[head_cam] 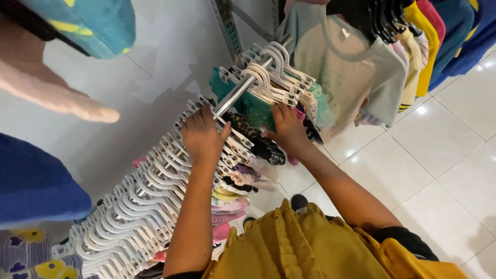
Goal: Cleaning shoes with a sponge and tidying clothes on hangers in a children's clothing section.
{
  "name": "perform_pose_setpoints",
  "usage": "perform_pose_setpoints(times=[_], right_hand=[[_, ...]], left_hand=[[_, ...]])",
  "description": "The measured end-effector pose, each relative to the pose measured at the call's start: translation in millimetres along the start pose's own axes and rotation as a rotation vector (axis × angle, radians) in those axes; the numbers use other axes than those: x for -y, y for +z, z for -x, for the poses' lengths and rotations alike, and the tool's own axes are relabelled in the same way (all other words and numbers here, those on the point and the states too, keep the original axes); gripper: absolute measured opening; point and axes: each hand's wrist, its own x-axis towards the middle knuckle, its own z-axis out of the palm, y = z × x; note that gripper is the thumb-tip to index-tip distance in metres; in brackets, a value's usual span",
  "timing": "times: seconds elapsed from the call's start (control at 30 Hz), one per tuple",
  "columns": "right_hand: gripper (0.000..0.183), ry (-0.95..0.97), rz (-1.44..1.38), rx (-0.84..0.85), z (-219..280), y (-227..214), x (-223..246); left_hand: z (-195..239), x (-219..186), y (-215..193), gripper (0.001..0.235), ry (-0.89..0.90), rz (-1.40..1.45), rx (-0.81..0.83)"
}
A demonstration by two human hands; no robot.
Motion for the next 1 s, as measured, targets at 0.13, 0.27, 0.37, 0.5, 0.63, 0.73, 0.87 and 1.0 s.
perform_pose_setpoints(times=[0.13,0.27,0.37,0.5,0.63,0.73,0.87,1.0], right_hand=[[0.081,0.047,0.028,-0.144,-7.6,18.9,-1.4],[0.04,0.213,0.079,-0.06,-26.4,29.8,6.3],[0.027,0.121,0.227,-0.059,-24.8,30.9,23.4],[0.02,-0.173,0.07,0.012,-2.3,63.3,20.9],[0.054,-0.241,-0.052,-0.022,-3.6,-3.4,42.0],[0.056,-0.247,-0.039,-0.077,-11.0,-31.4,38.0],[0.035,0.087,0.211,-0.229,-10.3,-5.8,12.1],[0.022,0.093,0.249,-0.266,-10.9,29.9,-12.5]], left_hand=[[2.4,0.3,-1.5,0.072,-0.005,0.002,-0.001],[2.3,1.1,-2.4,0.073,-0.011,0.023,0.008],[3.3,2.3,-1.0,0.074,-0.014,0.027,0.039],[1.5,1.8,-2.7,0.075,-0.014,0.016,0.049],[3.3,3.7,1.8,0.074,-0.009,0.009,0.038],[3.2,4.5,3.5,0.073,-0.016,0.012,0.071],[5.6,3.3,1.9,0.072,-0.014,0.001,0.062],[3.1,2.3,2.0,0.073,-0.013,-0.025,0.039]])
